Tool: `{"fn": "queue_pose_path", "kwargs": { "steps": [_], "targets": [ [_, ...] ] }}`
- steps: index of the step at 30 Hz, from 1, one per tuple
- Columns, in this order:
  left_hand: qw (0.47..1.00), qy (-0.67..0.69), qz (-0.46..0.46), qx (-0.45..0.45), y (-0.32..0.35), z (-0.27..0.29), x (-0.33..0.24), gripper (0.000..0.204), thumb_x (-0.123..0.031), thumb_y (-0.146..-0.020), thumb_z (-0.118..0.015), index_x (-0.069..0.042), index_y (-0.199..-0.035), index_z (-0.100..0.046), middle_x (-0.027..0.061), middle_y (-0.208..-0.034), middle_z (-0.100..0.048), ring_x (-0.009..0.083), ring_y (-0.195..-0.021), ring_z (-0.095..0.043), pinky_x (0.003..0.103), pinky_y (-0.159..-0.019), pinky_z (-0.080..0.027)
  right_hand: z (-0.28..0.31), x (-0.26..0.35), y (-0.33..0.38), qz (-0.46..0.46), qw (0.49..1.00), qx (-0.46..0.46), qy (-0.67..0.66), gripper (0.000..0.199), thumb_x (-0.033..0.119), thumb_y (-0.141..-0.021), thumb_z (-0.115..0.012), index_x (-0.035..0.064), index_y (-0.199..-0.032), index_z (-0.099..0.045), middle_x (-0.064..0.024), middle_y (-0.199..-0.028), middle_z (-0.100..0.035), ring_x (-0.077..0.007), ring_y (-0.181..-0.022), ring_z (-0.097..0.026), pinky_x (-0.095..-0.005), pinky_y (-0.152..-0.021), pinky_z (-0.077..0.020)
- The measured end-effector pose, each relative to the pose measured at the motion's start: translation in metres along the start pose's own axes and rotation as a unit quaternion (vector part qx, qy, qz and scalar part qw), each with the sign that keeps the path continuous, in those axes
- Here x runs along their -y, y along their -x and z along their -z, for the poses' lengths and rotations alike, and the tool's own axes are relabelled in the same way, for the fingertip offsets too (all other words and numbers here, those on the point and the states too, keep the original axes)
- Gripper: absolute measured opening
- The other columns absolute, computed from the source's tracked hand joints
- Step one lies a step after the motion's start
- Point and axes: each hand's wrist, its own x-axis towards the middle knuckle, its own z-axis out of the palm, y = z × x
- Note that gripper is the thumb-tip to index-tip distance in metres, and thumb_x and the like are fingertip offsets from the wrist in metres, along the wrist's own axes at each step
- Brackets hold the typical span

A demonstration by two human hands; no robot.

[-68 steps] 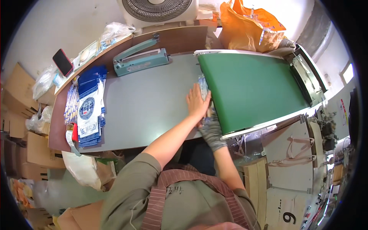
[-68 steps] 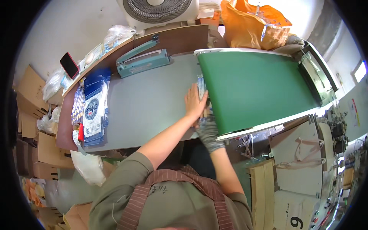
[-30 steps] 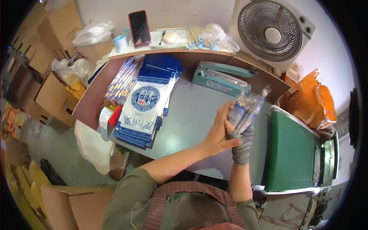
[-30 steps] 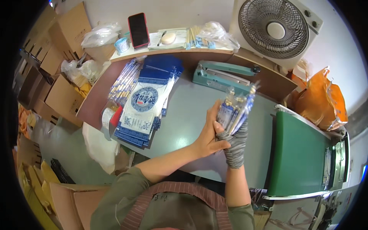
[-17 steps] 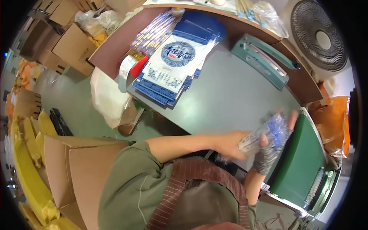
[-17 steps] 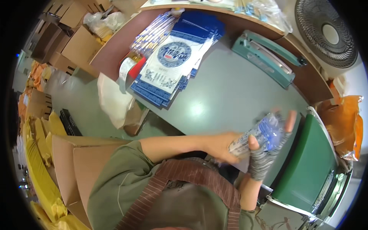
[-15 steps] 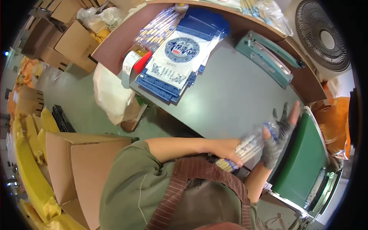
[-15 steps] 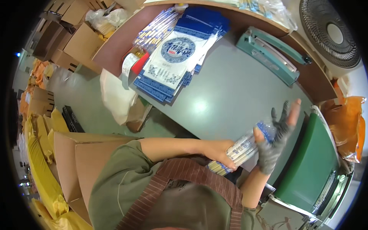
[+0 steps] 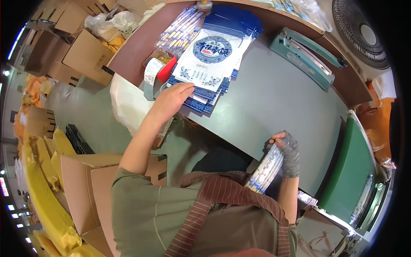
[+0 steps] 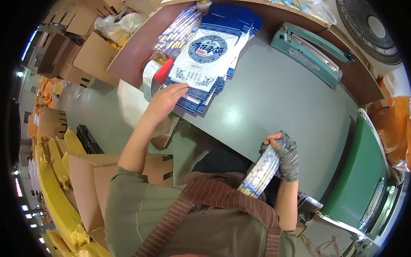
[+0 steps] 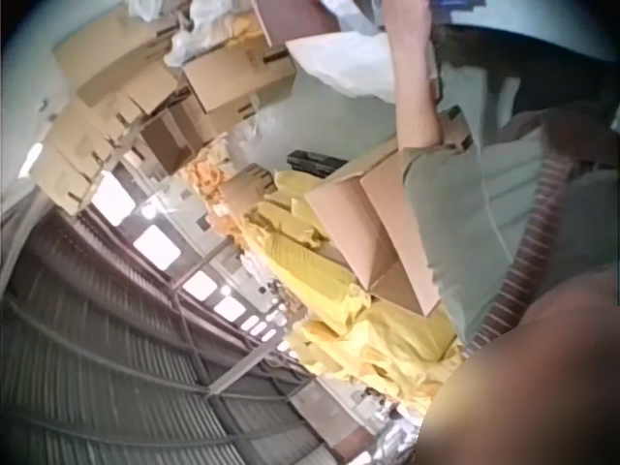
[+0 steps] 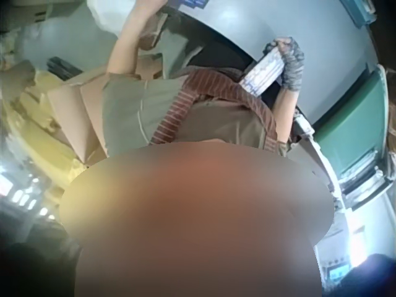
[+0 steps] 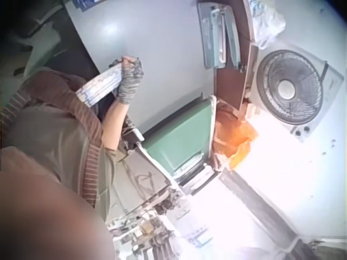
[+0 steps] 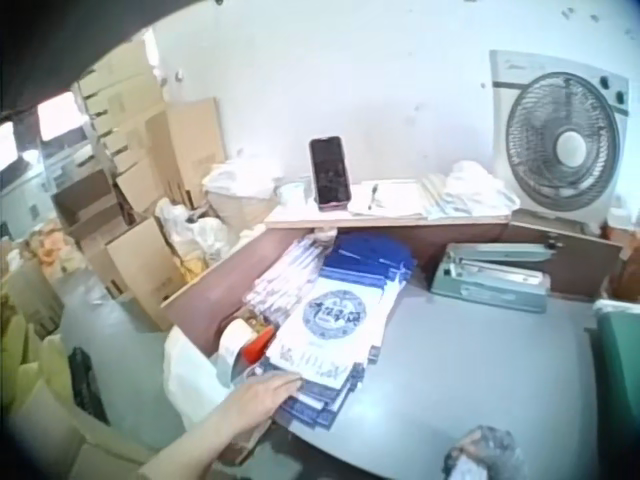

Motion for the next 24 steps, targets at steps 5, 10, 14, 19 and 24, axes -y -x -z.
{"fn": "queue_pose_path", "kwargs": {
  "steps": [5, 10, 14, 19, 24],
  "targets": [
    [0.99, 0.116, 0.036, 0.069, -0.031, 0.003, 0.024, 0.01, -0.003, -0.079, -0.065, -0.001, -0.084, -0.056, 0.0074, -0.09, -0.064, 0.0206, -0.078, -0.061, 0.032, -0.068, -0.048, 0.0, -0.005, 0.004, 0.008, 1.0, -0.004, -0.013, 0.013, 0.009, -0.083, -0.065, 0.0007, -0.092, -0.062, -0.0107, -0.08, -0.064, -0.0183, -0.066, -0.064, -0.0303, -0.061, -0.0552],
    [0.85, 0.483, 0.141, 0.16, -0.057, -0.005, 0.047, 0.017, -0.013, -0.086, -0.068, -0.001, -0.083, -0.057, -0.0011, -0.075, -0.056, 0.0064, -0.071, -0.049, 0.023, -0.066, -0.042, -0.01, -0.003, 0.006, 0.014, 1.0, 0.014, 0.004, 0.013, 0.01, -0.083, -0.065, 0.0004, -0.092, -0.062, -0.0097, -0.08, -0.064, -0.0183, -0.068, -0.065, -0.0304, -0.062, -0.0554],
    [0.842, 0.475, 0.174, 0.188, -0.069, -0.009, 0.049, 0.007, -0.007, -0.088, -0.063, -0.001, -0.092, -0.06, -0.0042, -0.081, -0.055, 0.0038, -0.078, -0.049, 0.021, -0.068, -0.04, -0.007, -0.008, 0.011, 0.015, 1.0, 0.0, -0.023, 0.014, 0.01, -0.083, -0.065, 0.0002, -0.092, -0.061, -0.0094, -0.08, -0.064, -0.0184, -0.068, -0.065, -0.0302, -0.061, -0.0555],
    [0.841, 0.496, 0.147, 0.157, -0.078, -0.016, 0.04, 0.014, -0.005, -0.084, -0.068, -0.005, -0.088, -0.055, -0.0034, -0.082, -0.048, 0.0053, -0.075, -0.044, 0.02, -0.066, -0.038, 0.002, -0.01, 0.02, 0.009, 0.998, -0.01, -0.053, 0.014, 0.011, -0.083, -0.065, 0.0012, -0.092, -0.061, -0.0096, -0.079, -0.064, -0.0183, -0.066, -0.064, -0.0302, -0.061, -0.0553],
    [0.892, 0.435, 0.092, 0.079, -0.112, -0.036, -0.036, 0.017, -0.012, -0.08, -0.072, -0.002, -0.084, -0.06, -0.0016, -0.073, -0.05, 0.0077, -0.069, -0.045, 0.024, -0.063, -0.038, 0.004, -0.01, 0.032, 0.03, 0.998, -0.028, -0.05, 0.017, 0.014, -0.083, -0.066, 0.0013, -0.092, -0.061, -0.0085, -0.079, -0.063, -0.0177, -0.066, -0.063, -0.0301, -0.06, -0.0545]
  ]
}}
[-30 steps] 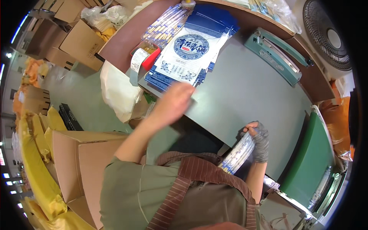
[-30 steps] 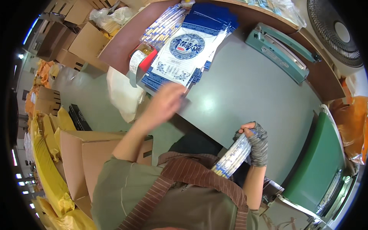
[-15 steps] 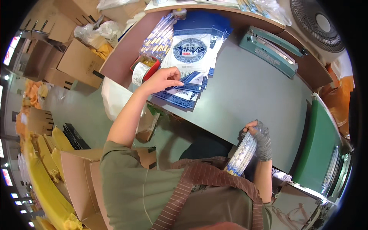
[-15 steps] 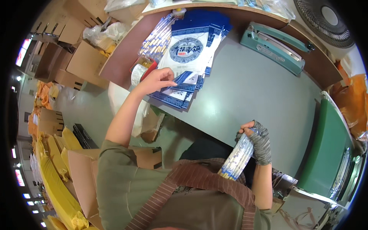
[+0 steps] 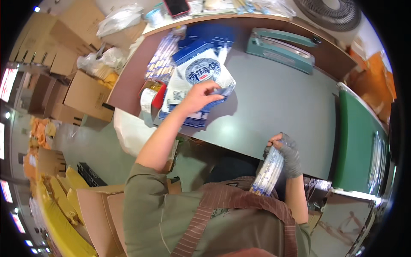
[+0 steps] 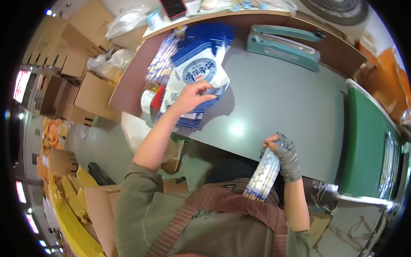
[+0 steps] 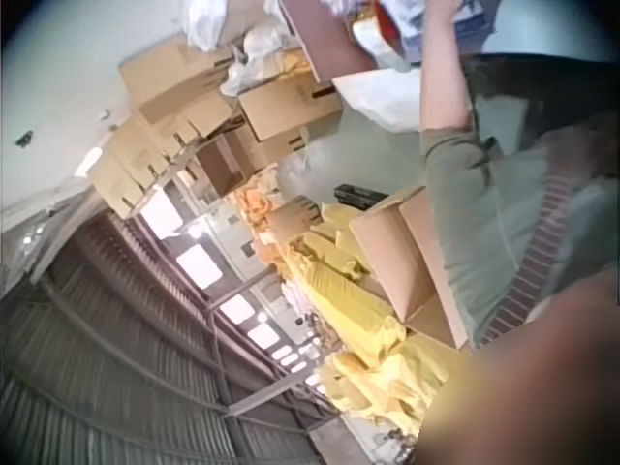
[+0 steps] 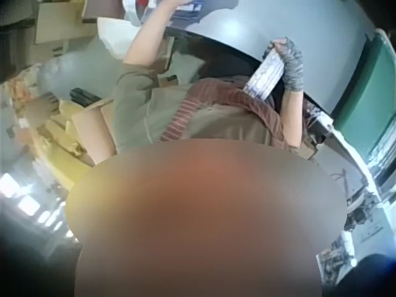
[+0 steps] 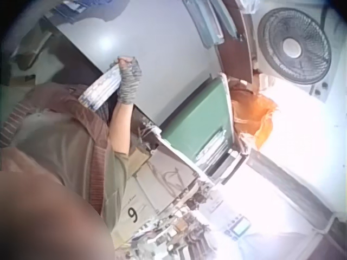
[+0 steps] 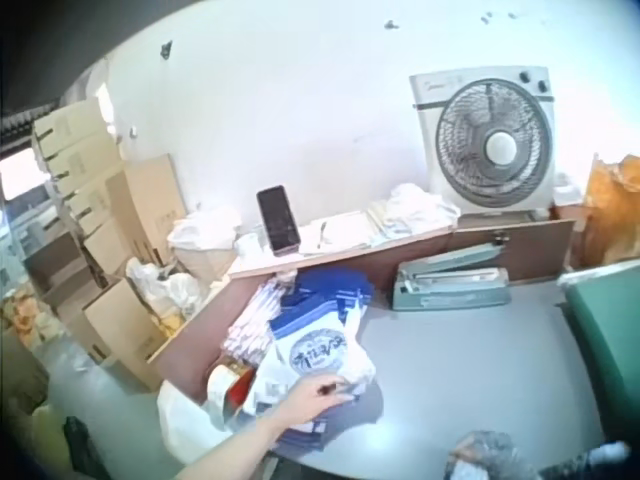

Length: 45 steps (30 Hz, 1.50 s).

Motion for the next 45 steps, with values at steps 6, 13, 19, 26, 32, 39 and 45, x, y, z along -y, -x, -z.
{"fn": "queue_pose_path", "kwargs": {
  "steps": [6, 13, 19, 26, 32, 39, 45],
  "targets": [
    [0.99, -0.032, -0.096, 0.096, 0.002, -0.159, -0.033, 0.012, -0.012, -0.085, -0.062, 0.0, -0.082, -0.064, 0.0129, -0.076, -0.06, 0.0272, -0.07, -0.059, 0.035, -0.065, -0.045, 0.02, -0.003, 0.017, 0.07, 0.997, -0.031, 0.011, 0.022, 0.02, -0.082, -0.067, 0.0025, -0.094, -0.059, -0.0084, -0.083, -0.063, -0.0175, -0.068, -0.063, -0.0311, -0.06, -0.0544],
    [0.969, 0.207, -0.065, 0.121, 0.031, -0.207, -0.098, 0.03, 0.003, -0.075, -0.063, -0.003, -0.104, -0.065, 0.0153, -0.091, -0.066, 0.0294, -0.082, -0.064, 0.035, -0.076, -0.049, 0.008, 0.002, 0.041, 0.262, 0.944, -0.068, 0.191, 0.02, 0.017, -0.086, -0.063, 0.0075, -0.104, -0.062, -0.0033, -0.093, -0.061, -0.0111, -0.085, -0.057, -0.0269, -0.076, -0.0468],
    [0.996, 0.077, 0.035, 0.035, 0.034, -0.202, -0.061, 0.015, 0.002, -0.078, -0.068, 0.0, -0.093, -0.067, 0.0072, -0.082, -0.062, 0.0135, -0.072, -0.06, 0.025, -0.065, -0.047, 0.034, -0.025, 0.005, 0.188, 0.918, -0.093, 0.337, 0.025, 0.023, -0.082, -0.065, 0.005, -0.099, -0.062, -0.0138, -0.089, -0.064, -0.0264, -0.083, -0.062, -0.036, -0.074, -0.0494],
    [0.956, -0.089, -0.259, -0.104, 0.05, -0.205, -0.114, 0.016, 0.003, -0.073, -0.065, 0.0, -0.09, -0.065, 0.0102, -0.082, -0.059, 0.0248, -0.072, -0.058, 0.032, -0.059, -0.048, 0.033, -0.045, 0.039, 0.261, 0.834, -0.096, 0.477, 0.058, 0.033, -0.078, -0.07, -0.0001, -0.119, -0.046, -0.0243, -0.103, -0.058, -0.0398, -0.092, -0.058, -0.0451, -0.078, -0.0477],
    [0.916, -0.091, -0.378, 0.098, 0.088, -0.193, -0.117, 0.038, -0.003, -0.06, -0.065, 0.003, -0.098, -0.063, 0.0114, -0.088, -0.06, 0.0272, -0.077, -0.059, 0.034, -0.065, -0.051, 0.067, -0.101, 0.115, 0.064, 0.931, -0.108, 0.344, 0.05, 0.031, -0.072, -0.078, 0.0058, -0.106, -0.05, -0.0133, -0.09, -0.061, -0.0314, -0.081, -0.063, -0.0376, -0.062, -0.0516],
    [0.9, -0.201, -0.387, 0.004, 0.033, -0.196, -0.108, 0.031, -0.004, -0.071, -0.065, 0.001, -0.101, -0.061, 0.0135, -0.1, -0.059, 0.0305, -0.09, -0.058, 0.038, -0.074, -0.05, 0.049, -0.009, -0.009, 0.23, 0.765, -0.264, 0.54, 0.041, 0.01, -0.074, -0.065, 0.0081, -0.112, -0.05, -0.0181, -0.1, -0.057, -0.0403, -0.088, -0.057, -0.0451, -0.075, -0.0473],
    [0.966, -0.202, -0.13, -0.095, 0.089, -0.191, -0.057, 0.03, -0.006, -0.073, -0.068, -0.002, -0.102, -0.059, 0.0156, -0.099, -0.056, 0.0349, -0.092, -0.057, 0.042, -0.079, -0.047, 0.05, -0.037, 0.05, 0.292, 0.687, -0.23, 0.625, 0.053, 0.01, -0.074, -0.069, 0.0123, -0.124, -0.052, -0.0141, -0.104, -0.059, -0.0363, -0.097, -0.056, -0.0439, -0.082, -0.0461]
  ]
}}
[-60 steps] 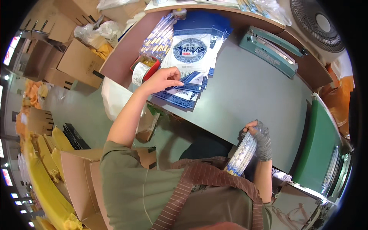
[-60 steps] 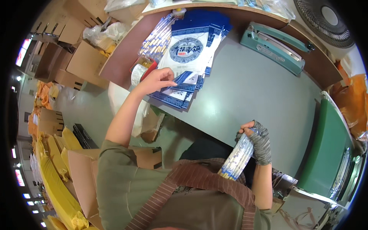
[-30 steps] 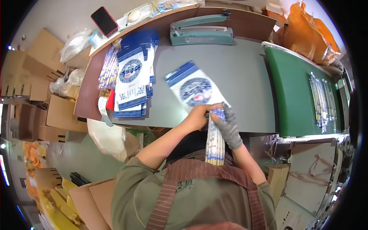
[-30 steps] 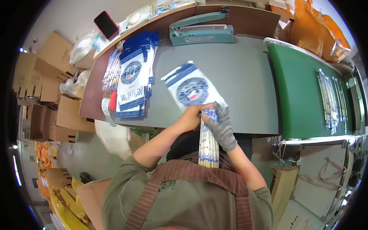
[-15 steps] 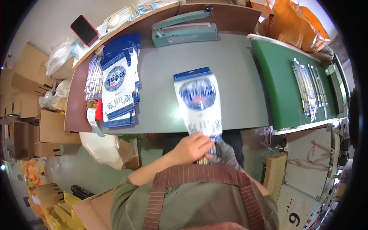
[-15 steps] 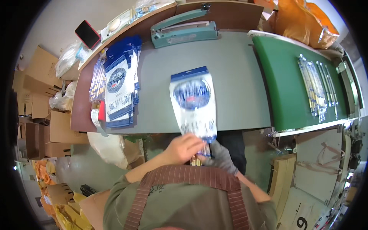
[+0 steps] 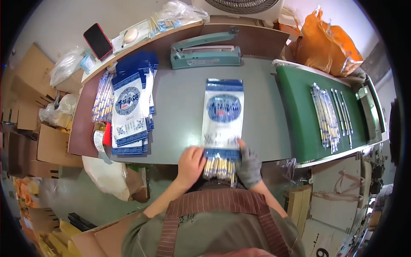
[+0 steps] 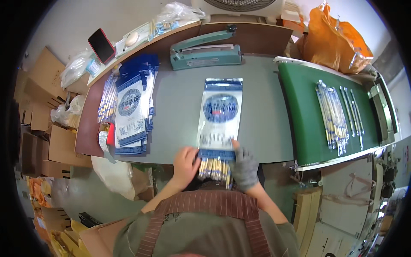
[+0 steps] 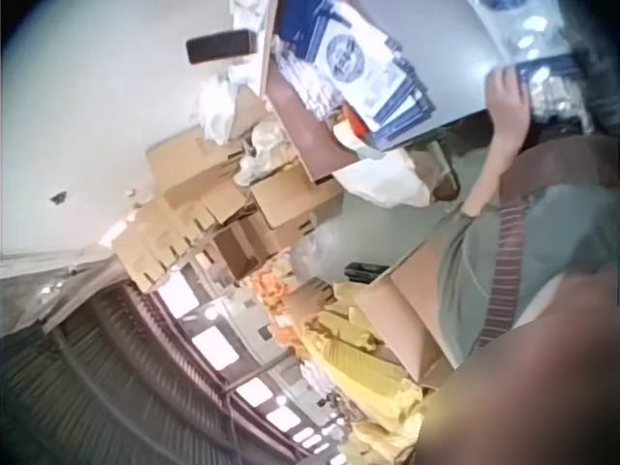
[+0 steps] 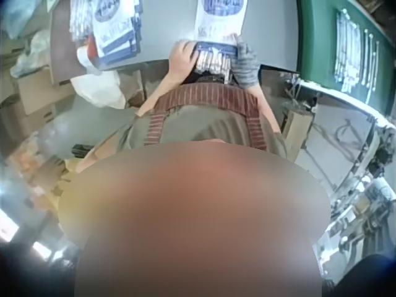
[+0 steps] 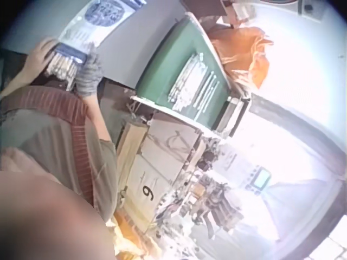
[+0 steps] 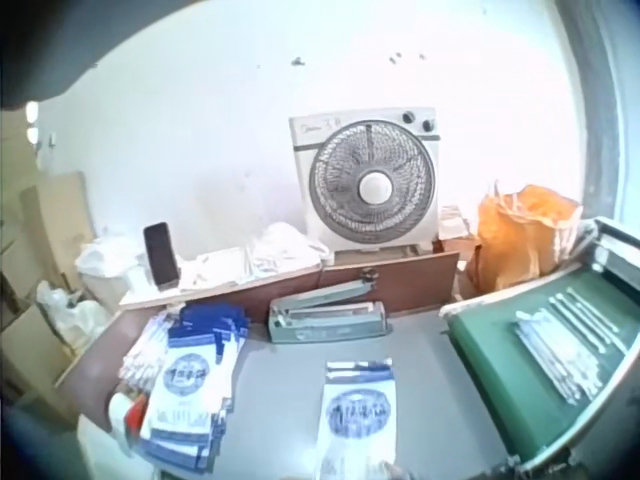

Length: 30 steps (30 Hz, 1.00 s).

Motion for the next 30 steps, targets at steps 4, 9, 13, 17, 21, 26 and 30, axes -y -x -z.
{"fn": "queue_pose_path", "kwargs": {
  "steps": [4, 9, 13, 17, 21, 26, 30],
  "targets": [
    [0.996, 0.078, 0.033, 0.026, -0.001, 0.015, -0.019, 0.016, -0.009, -0.078, -0.066, -0.004, -0.092, -0.061, 0.0125, -0.081, -0.06, 0.0319, -0.073, -0.06, 0.038, -0.065, -0.05, 0.021, 0.0, -0.012, 0.066, 0.998, -0.01, -0.017, 0.051, 0.007, -0.073, -0.069, 0.0126, -0.122, -0.055, -0.0152, -0.104, -0.059, -0.0352, -0.098, -0.056, -0.0437, -0.084, -0.0454],
    [0.985, 0.164, 0.041, -0.02, -0.145, 0.105, -0.061, 0.008, -0.009, -0.083, -0.062, -0.002, -0.084, -0.058, 0.0089, -0.065, -0.061, 0.0131, -0.057, -0.059, 0.029, -0.052, -0.045, 0.11, 0.041, -0.14, 0.038, 0.993, -0.024, -0.107, 0.033, 0.004, -0.079, -0.068, 0.0022, -0.113, -0.065, -0.0152, -0.089, -0.07, -0.0157, -0.072, -0.066, -0.0268, -0.066, -0.0518],
    [0.95, 0.285, 0.092, 0.083, -0.196, 0.145, -0.077, 0.007, -0.006, -0.081, -0.062, -0.001, -0.083, -0.057, 0.0061, -0.066, -0.062, 0.012, -0.056, -0.059, 0.027, -0.052, -0.045, 0.143, 0.045, -0.169, 0.119, 0.988, -0.015, -0.093, 0.023, 0.01, -0.084, -0.06, 0.0009, -0.103, -0.068, -0.0217, -0.073, -0.064, -0.018, -0.057, -0.059, -0.0292, -0.06, -0.0491],
    [0.935, 0.309, 0.094, 0.144, -0.159, 0.132, -0.056, 0.006, -0.002, -0.081, -0.059, -0.001, -0.083, -0.054, 0.0054, -0.064, -0.06, 0.0105, -0.055, -0.058, 0.026, -0.051, -0.045, 0.118, 0.027, -0.133, -0.06, 0.977, 0.121, -0.166, 0.029, 0.0, -0.081, -0.063, 0.0034, -0.109, -0.067, -0.0074, -0.077, -0.067, -0.0083, -0.057, -0.058, -0.0215, -0.053, -0.0486],
    [0.897, 0.356, 0.165, 0.204, -0.138, 0.14, -0.059, 0.007, -0.001, -0.082, -0.058, -0.001, -0.087, -0.053, 0.0027, -0.064, -0.058, 0.0073, -0.056, -0.056, 0.023, -0.051, -0.042, 0.13, 0.058, -0.111, -0.106, 0.95, 0.147, -0.255, 0.021, 0.006, -0.084, -0.06, 0.002, -0.104, -0.069, -0.0056, -0.056, -0.06, -0.0094, -0.046, -0.055, -0.025, -0.048, -0.047],
    [0.947, 0.312, 0.041, 0.069, -0.203, 0.205, -0.089, 0.016, -0.004, -0.082, -0.057, 0.0, -0.097, -0.057, -0.0014, -0.065, -0.057, 0.005, -0.055, -0.052, 0.02, -0.052, -0.041, 0.184, 0.1, -0.166, 0.044, 0.973, 0.053, -0.222, 0.022, 0.008, -0.085, -0.059, 0.0028, -0.104, -0.069, -0.0052, -0.061, -0.062, -0.0082, -0.046, -0.054, -0.0236, -0.047, -0.0449],
    [0.95, 0.214, 0.051, 0.22, -0.233, 0.209, -0.069, 0.026, -0.004, -0.078, -0.053, 0.002, -0.102, -0.059, -0.0013, -0.06, -0.055, 0.0067, -0.056, -0.052, 0.023, -0.054, -0.042, 0.189, 0.106, -0.196, 0.038, 0.967, 0.148, -0.206, 0.026, 0.003, -0.083, -0.055, 0.0039, -0.104, -0.069, -0.001, -0.061, -0.059, -0.0054, -0.047, -0.049, -0.0216, -0.046, -0.0419]
  ]
}}
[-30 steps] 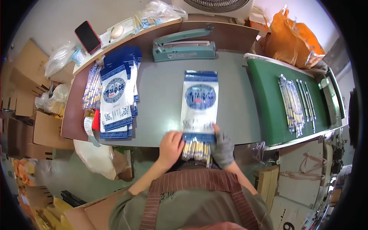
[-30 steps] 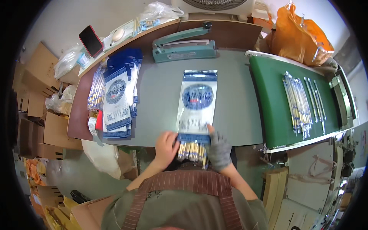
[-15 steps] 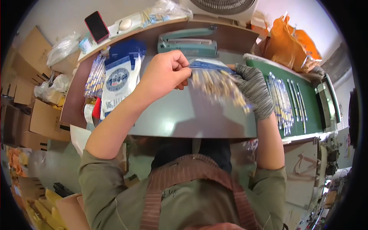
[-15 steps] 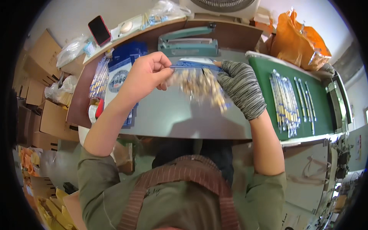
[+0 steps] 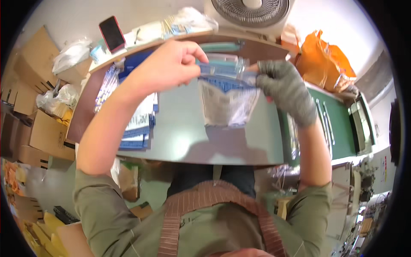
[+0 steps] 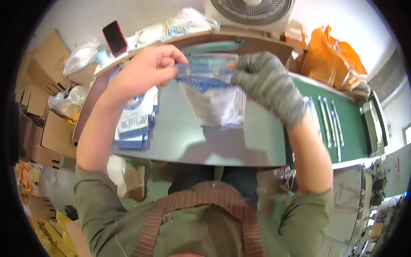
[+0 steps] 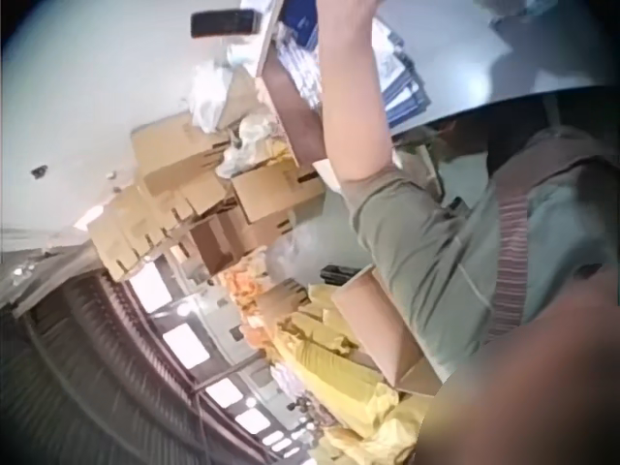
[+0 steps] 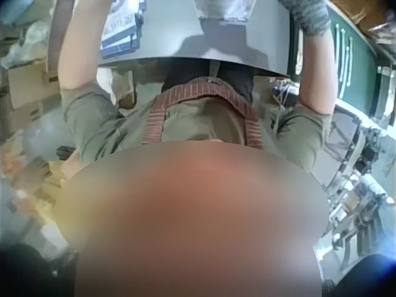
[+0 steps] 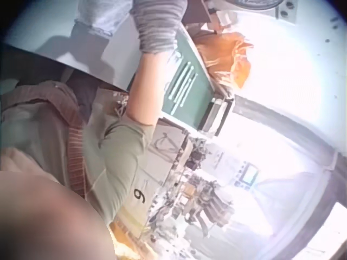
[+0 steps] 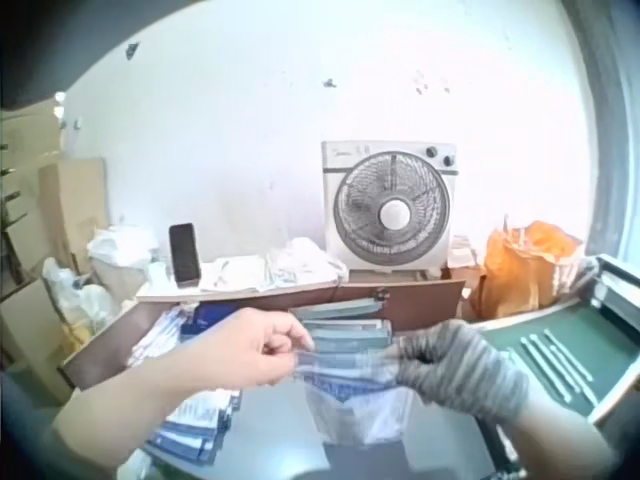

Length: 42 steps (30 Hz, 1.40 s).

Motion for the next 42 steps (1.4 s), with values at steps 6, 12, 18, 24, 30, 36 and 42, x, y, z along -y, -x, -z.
{"fn": "queue_pose_path", "kwargs": {
  "steps": [6, 12, 18, 24, 30, 36, 42],
  "targets": [
    [0.994, -0.092, -0.051, -0.03, 0.007, 0.002, 0.005, 0.025, -0.005, -0.078, -0.054, 0.004, -0.101, -0.059, 0.0001, -0.06, -0.055, 0.0087, -0.055, -0.049, 0.026, -0.053, -0.042, -0.008, -0.011, -0.023, -0.057, 0.998, 0.026, 0.015, 0.028, 0.001, -0.081, -0.054, 0.0035, -0.104, -0.069, 0.0016, -0.06, -0.056, -0.003, -0.047, -0.044, -0.0194, -0.044, -0.039],
    [0.966, -0.191, -0.145, -0.097, -0.004, -0.013, 0.025, 0.104, -0.064, -0.068, -0.072, 0.006, -0.137, -0.038, 0.0261, -0.139, -0.039, 0.0326, -0.128, -0.042, 0.039, -0.103, -0.038, -0.026, -0.015, -0.049, -0.066, 0.996, 0.029, -0.056, 0.027, 0.012, -0.084, -0.053, 0.0061, -0.103, -0.07, 0.0017, -0.057, -0.055, -0.0038, -0.044, -0.047, -0.0196, -0.041, -0.0385],
    [0.944, -0.264, -0.156, -0.121, -0.034, -0.016, 0.05, 0.076, -0.019, -0.073, -0.076, -0.001, -0.136, -0.039, 0.0224, -0.108, -0.062, 0.0377, -0.101, -0.059, 0.039, -0.087, -0.047, -0.044, -0.033, -0.097, -0.047, 0.978, 0.008, -0.205, 0.027, 0.01, -0.086, -0.054, 0.0064, -0.109, -0.067, 0.0009, -0.063, -0.059, -0.0032, -0.045, -0.049, -0.0181, -0.043, -0.0432],
    [0.947, -0.313, -0.053, -0.043, -0.042, -0.004, 0.052, 0.037, -0.016, -0.077, -0.072, 0.0, -0.108, -0.06, 0.0154, -0.09, -0.065, 0.033, -0.087, -0.062, 0.036, -0.077, -0.048, -0.03, -0.031, -0.093, -0.098, 0.983, 0.037, -0.152, 0.02, 0.012, -0.09, -0.055, 0.0056, -0.103, -0.069, -0.0033, -0.068, -0.063, -0.0055, -0.049, -0.055, -0.0196, -0.047, -0.0503],
    [0.952, -0.254, -0.142, -0.096, -0.055, -0.014, 0.051, 0.024, -0.015, -0.08, -0.069, 0.001, -0.096, -0.062, 0.013, -0.084, -0.065, 0.0239, -0.076, -0.06, 0.033, -0.072, -0.047, -0.028, -0.053, -0.095, -0.071, 0.982, 0.025, -0.174, 0.023, 0.01, -0.09, -0.052, 0.0053, -0.104, -0.069, -0.0029, -0.065, -0.063, -0.0059, -0.048, -0.055, -0.0201, -0.044, -0.0461],
    [0.908, -0.34, -0.13, -0.208, -0.058, -0.011, 0.057, 0.013, -0.01, -0.077, -0.063, -0.004, -0.089, -0.061, 0.0192, -0.084, -0.063, 0.0389, -0.082, -0.06, 0.046, -0.069, -0.047, -0.003, -0.064, -0.067, -0.028, 0.983, -0.059, -0.172, 0.035, 0.028, -0.09, -0.06, 0.0102, -0.121, -0.06, -0.0024, -0.082, -0.066, -0.005, -0.068, -0.058, -0.0204, -0.06, -0.0456],
    [0.815, -0.487, -0.276, -0.15, 0.008, -0.048, 0.07, 0.005, -0.008, -0.075, -0.058, -0.007, -0.079, -0.055, 0.0094, -0.074, -0.057, 0.0265, -0.069, -0.062, 0.036, -0.058, -0.049, 0.107, -0.226, 0.048, -0.214, 0.842, -0.186, 0.459, 0.049, 0.043, -0.09, -0.058, 0.0098, -0.125, -0.057, -0.0149, -0.12, -0.059, -0.0264, -0.109, -0.057, -0.0351, -0.091, -0.0465]
  ]
}}
